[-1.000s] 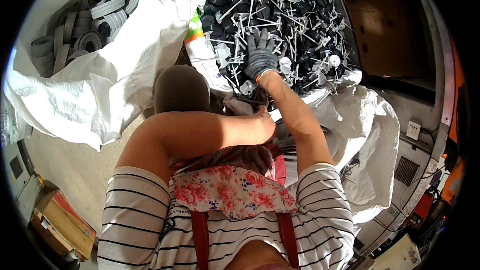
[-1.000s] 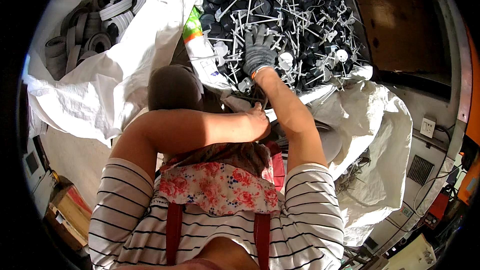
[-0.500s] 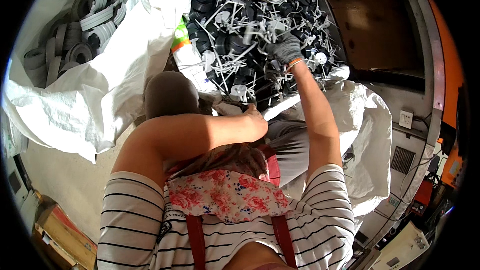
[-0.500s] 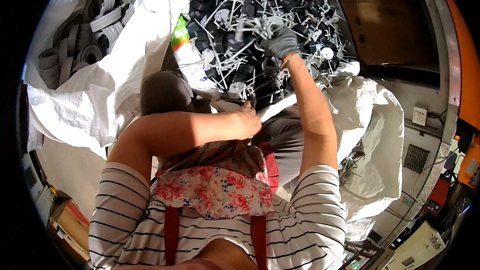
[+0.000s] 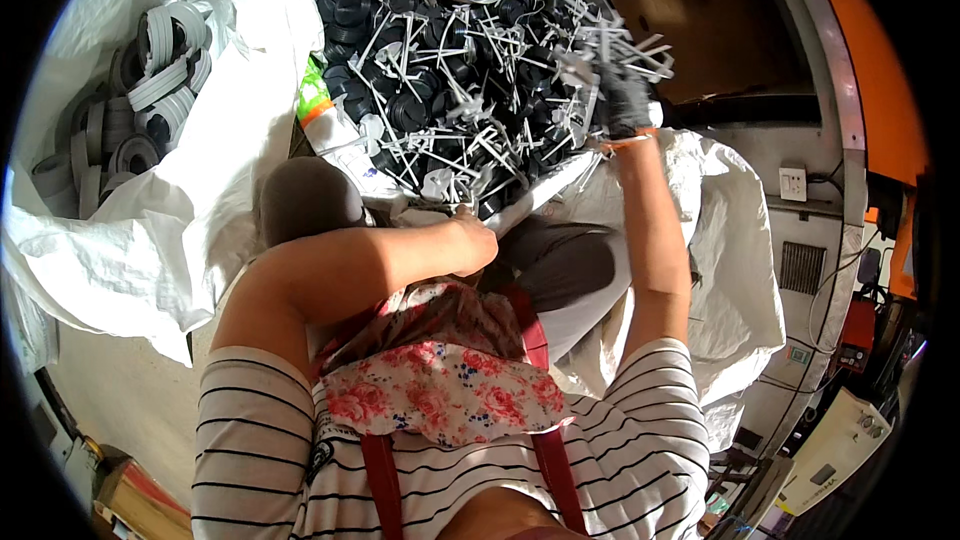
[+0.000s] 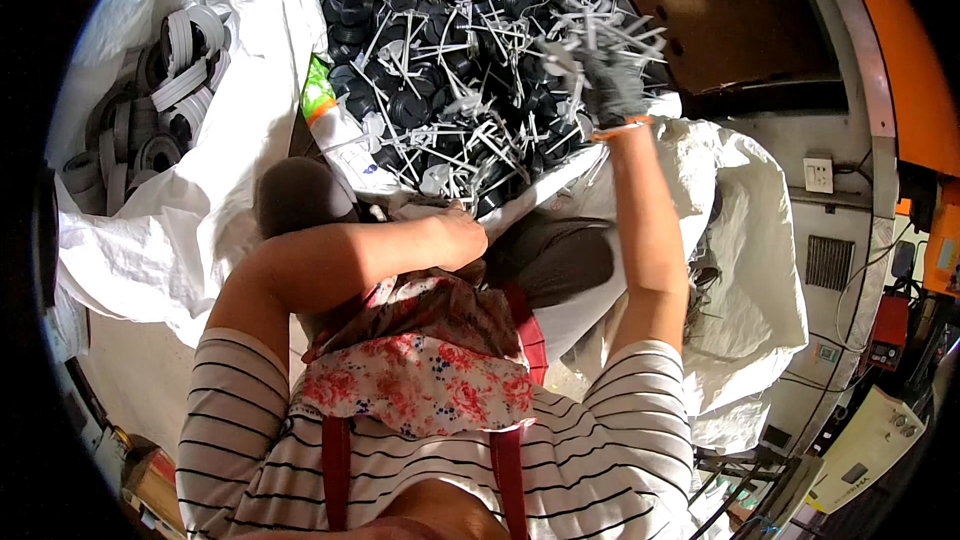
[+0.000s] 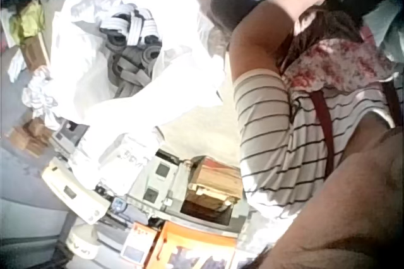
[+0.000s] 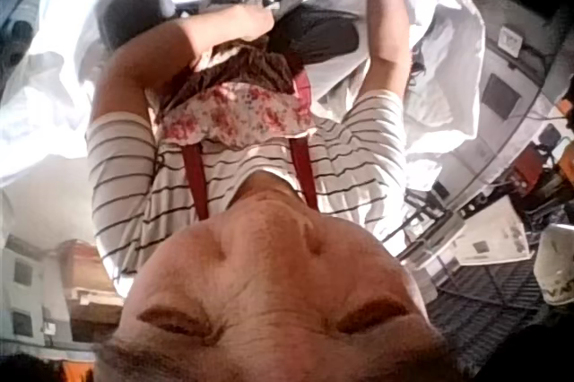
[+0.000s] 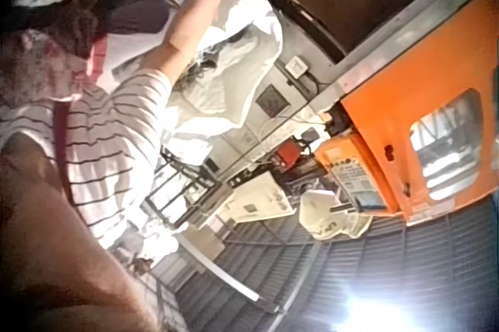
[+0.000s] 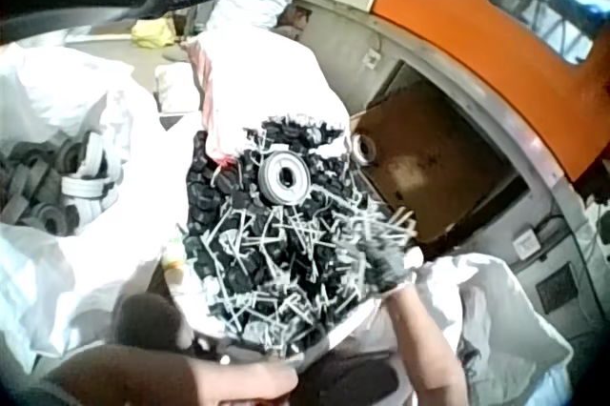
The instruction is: The person sits on the floor and sorts grey circular plastic parts from a large white sack filled with mixed plastic waste. They pick up individual parts, inspect them, and place them into a separate white sack to their left.
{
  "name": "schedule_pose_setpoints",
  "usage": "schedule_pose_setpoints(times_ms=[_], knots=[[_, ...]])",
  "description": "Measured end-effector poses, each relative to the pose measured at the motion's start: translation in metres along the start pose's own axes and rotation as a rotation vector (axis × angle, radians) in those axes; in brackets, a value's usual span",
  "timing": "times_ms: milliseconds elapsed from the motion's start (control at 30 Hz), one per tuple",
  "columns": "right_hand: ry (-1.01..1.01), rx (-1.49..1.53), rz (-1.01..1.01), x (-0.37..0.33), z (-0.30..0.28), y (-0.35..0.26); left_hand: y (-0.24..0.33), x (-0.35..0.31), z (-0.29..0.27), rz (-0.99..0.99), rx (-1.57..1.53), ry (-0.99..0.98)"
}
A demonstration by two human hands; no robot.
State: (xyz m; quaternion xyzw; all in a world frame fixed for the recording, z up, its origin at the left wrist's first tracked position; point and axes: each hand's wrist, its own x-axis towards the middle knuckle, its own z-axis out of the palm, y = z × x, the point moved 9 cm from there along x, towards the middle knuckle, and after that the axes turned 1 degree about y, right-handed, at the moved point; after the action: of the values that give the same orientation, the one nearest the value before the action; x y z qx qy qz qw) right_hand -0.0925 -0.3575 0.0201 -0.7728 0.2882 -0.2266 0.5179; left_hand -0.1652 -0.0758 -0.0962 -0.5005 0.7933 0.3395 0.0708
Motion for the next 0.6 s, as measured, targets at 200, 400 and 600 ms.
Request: schedule_pose_setpoints(times_ms=[200,400,600], knots=[[0.291,-0.021,0.200,-0.127,-0.146,-0.091,0.022,-0.012,0.021,0.083,0.088,-0.158],[0.218,-1.036,0.742,-0.277,-0.306,-0.071,0.041,-0.016,0.036,0.181,0.060,-0.152],[0.173,-0.954,0.374,-0.218,-0.221,-0.056,0.044,-0.021,0.035,0.172,0.065,-0.141]])
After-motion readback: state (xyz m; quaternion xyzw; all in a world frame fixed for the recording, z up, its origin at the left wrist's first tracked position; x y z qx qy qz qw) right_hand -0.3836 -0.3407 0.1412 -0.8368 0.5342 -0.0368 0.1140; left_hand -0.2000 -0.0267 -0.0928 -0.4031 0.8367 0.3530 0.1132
